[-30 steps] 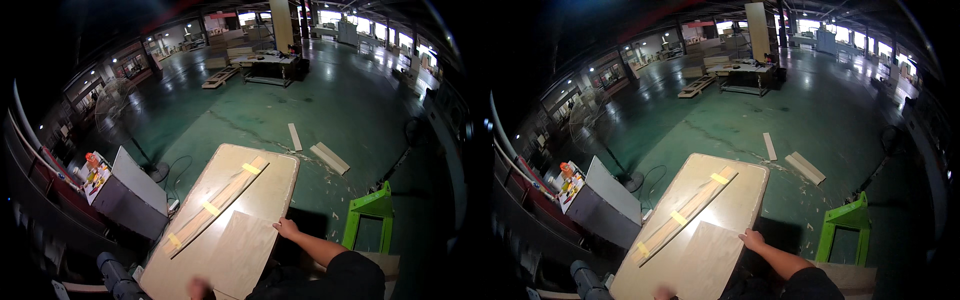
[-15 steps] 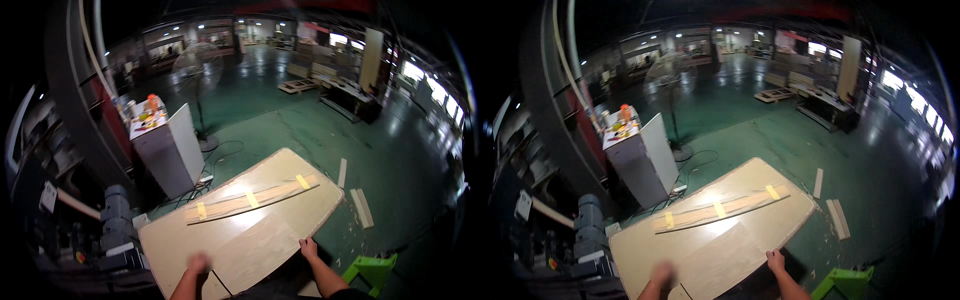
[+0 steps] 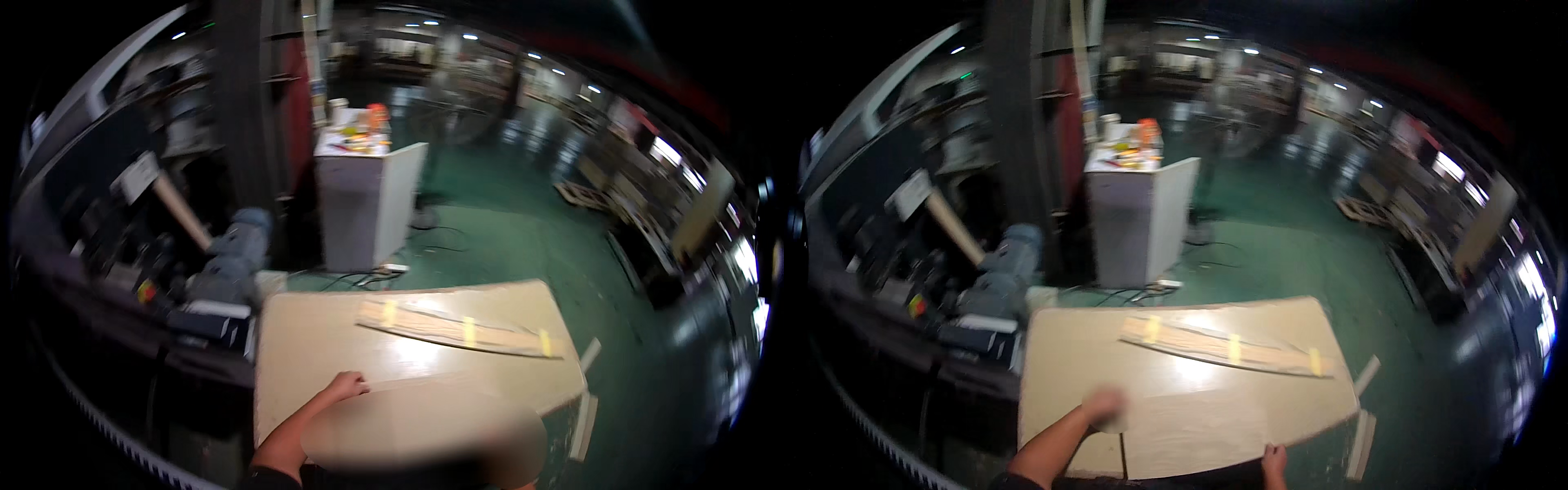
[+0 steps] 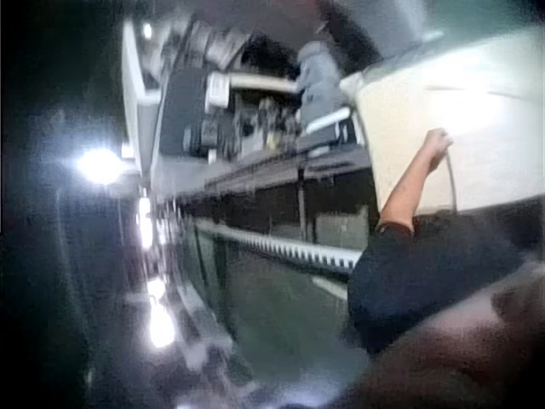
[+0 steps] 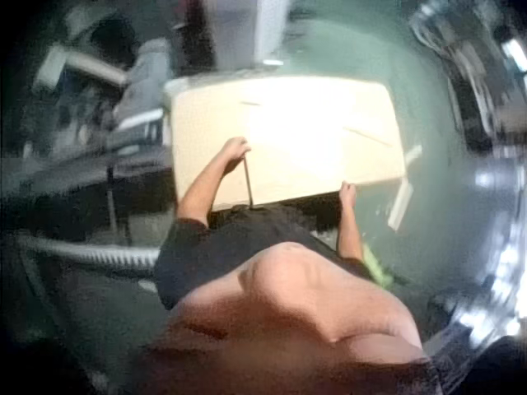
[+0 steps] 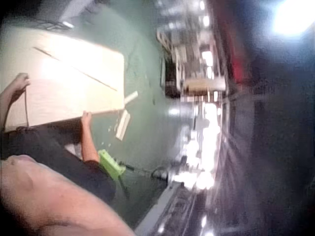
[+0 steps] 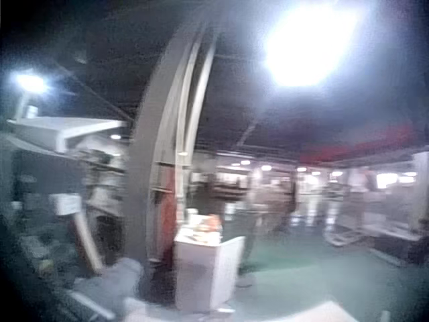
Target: The person picks off small pieces of material from a wooden frame by hand while sitting on the floor, then stands up to move and arrange wooden panels on a table next to a large industrial machine.
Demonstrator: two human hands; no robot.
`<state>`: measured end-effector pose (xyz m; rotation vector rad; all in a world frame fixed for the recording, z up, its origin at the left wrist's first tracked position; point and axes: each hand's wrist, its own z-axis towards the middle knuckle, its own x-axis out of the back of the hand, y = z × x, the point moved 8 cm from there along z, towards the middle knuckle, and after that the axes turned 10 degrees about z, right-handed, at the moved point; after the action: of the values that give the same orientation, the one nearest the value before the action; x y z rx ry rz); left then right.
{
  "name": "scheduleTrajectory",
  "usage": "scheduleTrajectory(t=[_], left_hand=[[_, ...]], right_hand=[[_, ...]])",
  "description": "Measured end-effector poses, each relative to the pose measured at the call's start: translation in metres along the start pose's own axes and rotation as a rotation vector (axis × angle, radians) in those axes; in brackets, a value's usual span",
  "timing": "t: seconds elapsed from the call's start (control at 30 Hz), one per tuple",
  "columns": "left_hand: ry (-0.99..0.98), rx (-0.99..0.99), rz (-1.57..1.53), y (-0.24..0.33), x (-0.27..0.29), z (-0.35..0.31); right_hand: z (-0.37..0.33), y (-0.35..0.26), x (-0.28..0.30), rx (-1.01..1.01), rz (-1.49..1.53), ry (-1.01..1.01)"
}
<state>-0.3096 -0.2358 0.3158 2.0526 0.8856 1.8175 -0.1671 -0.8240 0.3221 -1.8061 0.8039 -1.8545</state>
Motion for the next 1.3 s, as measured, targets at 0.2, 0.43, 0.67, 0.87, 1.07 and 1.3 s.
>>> scheduleTrajectory(t=[0.2, 0.43, 0.67, 0.87, 1.07, 1.3], left_hand=[[0.025, 0.051, -0.253, -0.027, -0.011, 0.008], [0.165, 0.136, -0.215, 0.014, 0.018, -0.027], [0.235, 0.207, -0.338, -0.012, 0.055, -0.129], [0.548, 0.229, -0.208, -0.05, 0.111, -0.23], [0.702, 0.213, 0.222, -0.082, 0.078, -0.291], [0.513, 0.161, 0.367, -0.072, 0.071, -0.298]], right_hand=[[0.0, 0.002, -0.033, -0.039, 0.059, -0.267], [-0.051, -0.131, 0.004, 0.263, -0.232, -0.027], [-0.076, -0.2, -0.023, 0.506, -0.3, -0.032], [-0.091, -0.229, -0.049, 0.615, -0.361, -0.121], [-0.103, -0.261, -0.122, 0.924, -0.426, -0.119], [-0.102, -0.255, -0.147, 0.777, -0.451, -0.109]])
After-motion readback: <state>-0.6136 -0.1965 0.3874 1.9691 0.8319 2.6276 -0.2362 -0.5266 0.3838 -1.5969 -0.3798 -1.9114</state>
